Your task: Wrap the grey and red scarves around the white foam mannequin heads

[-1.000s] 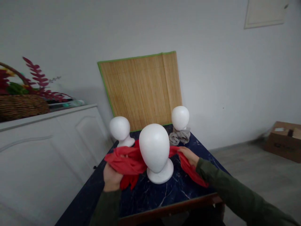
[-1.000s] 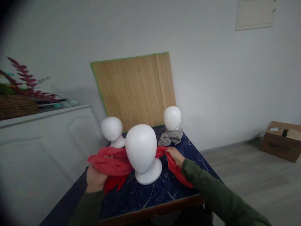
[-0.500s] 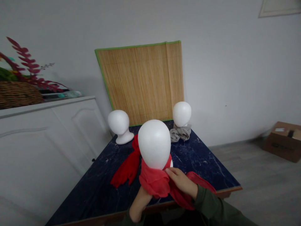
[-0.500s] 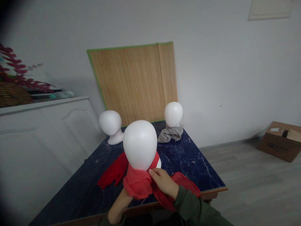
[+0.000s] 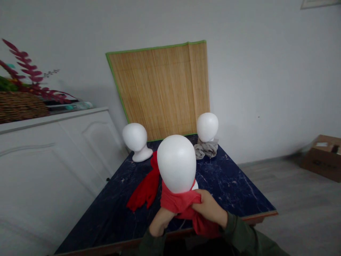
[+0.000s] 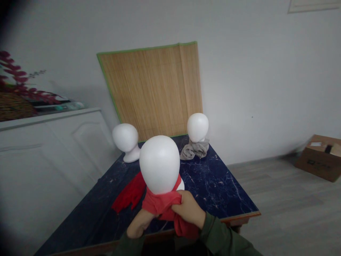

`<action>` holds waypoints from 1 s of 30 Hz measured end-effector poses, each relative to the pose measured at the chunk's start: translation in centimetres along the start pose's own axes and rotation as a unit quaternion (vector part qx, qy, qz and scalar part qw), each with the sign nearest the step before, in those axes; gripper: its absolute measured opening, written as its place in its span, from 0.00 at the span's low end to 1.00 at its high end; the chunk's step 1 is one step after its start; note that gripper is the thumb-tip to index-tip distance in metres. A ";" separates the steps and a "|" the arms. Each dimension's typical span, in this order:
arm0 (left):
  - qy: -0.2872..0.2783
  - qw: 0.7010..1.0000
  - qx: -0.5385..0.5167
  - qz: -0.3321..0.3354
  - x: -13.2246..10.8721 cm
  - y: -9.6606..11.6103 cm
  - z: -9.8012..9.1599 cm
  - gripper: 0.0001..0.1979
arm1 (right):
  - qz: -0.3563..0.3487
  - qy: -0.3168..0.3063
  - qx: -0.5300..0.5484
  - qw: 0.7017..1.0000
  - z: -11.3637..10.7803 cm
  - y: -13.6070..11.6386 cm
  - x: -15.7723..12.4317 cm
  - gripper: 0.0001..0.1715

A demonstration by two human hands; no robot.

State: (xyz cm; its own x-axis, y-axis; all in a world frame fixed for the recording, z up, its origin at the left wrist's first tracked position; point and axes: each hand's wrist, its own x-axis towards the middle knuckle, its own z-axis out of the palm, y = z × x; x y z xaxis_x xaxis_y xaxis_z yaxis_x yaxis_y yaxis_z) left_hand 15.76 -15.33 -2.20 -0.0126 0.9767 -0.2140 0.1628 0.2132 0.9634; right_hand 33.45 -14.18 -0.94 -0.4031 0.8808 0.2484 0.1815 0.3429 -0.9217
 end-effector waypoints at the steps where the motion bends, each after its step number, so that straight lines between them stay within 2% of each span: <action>1: -0.020 1.000 -0.004 -0.018 0.0 0.2 -0.5 0.33 | 0.010 0.049 -0.034 0.998 -0.6 0.7 0.4 0.13; 3: -0.059 0.998 -0.021 -0.029 -0.1 0.3 -1.4 0.27 | 0.036 0.119 -0.096 0.988 -1.8 2.0 1.3 0.11; 6: -0.085 0.996 -0.039 0.011 -0.4 -0.1 -2.2 0.22 | 0.049 0.149 -0.129 0.979 -2.6 3.6 2.5 0.10; 9: -0.093 0.993 -0.050 0.047 -1.0 -0.6 -2.2 0.19 | 0.033 0.140 -0.103 0.984 -1.9 4.2 2.9 0.16; 10: -0.114 0.991 -0.047 0.053 -1.2 -0.6 -2.2 0.16 | 0.033 0.123 -0.084 0.988 -1.4 4.3 2.9 0.20; 12: -0.195 0.978 -0.007 0.067 -1.7 0.0 -2.1 0.12 | 0.038 0.076 -0.009 0.996 -0.5 4.1 2.7 0.29; 14: -0.296 0.948 0.075 0.094 -2.2 1.5 -1.8 0.12 | 0.065 0.055 0.109 0.990 0.1 3.7 2.6 0.38; 16: -0.376 0.904 0.170 0.110 -2.3 3.6 -1.3 0.13 | 0.115 0.069 0.227 0.964 0.1 3.1 2.6 0.40; 17: -0.406 0.883 0.208 0.109 -2.1 4.8 -0.9 0.12 | 0.143 0.073 0.274 0.948 -0.1 2.8 2.7 0.38; 19: -0.458 0.846 0.252 0.101 -1.4 7.0 0.3 0.12 | 0.188 0.035 0.344 0.919 -1.0 2.2 2.9 0.30; 21: -0.503 0.819 0.255 0.107 -0.3 8.9 1.9 0.10 | 0.211 -0.040 0.400 0.891 -2.3 1.9 3.2 0.25; 23: -0.541 0.800 0.223 0.133 0.8 10.3 3.7 0.08 | 0.208 -0.072 0.430 0.876 -3.8 2.2 3.5 0.25; 25: -0.548 0.800 0.173 0.173 1.7 10.7 5.5 0.07 | 0.179 -0.029 0.426 0.886 -5.5 3.1 3.6 0.25; 27: -0.512 0.832 0.092 0.193 2.3 9.8 7.2 0.11 | 0.141 0.069 0.397 0.904 -7.3 4.3 3.5 0.24; 29: -0.488 0.862 -0.012 0.138 2.7 7.9 8.5 0.16 | 0.100 0.188 0.364 0.907 -9.2 5.7 3.5 0.23; 30: -0.494 0.863 -0.057 0.086 2.9 6.7 8.9 0.19 | 0.081 0.239 0.353 0.901 -10.1 6.4 3.5 0.22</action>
State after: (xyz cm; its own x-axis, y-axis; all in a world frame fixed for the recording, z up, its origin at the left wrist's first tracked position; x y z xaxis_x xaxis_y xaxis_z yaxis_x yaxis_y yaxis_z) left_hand 25.56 -11.27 2.21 0.8591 0.5098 -0.0461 -0.0197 0.1228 0.9922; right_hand 42.26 -5.59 -2.91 0.0402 0.9985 0.0373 -0.4798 0.0521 -0.8758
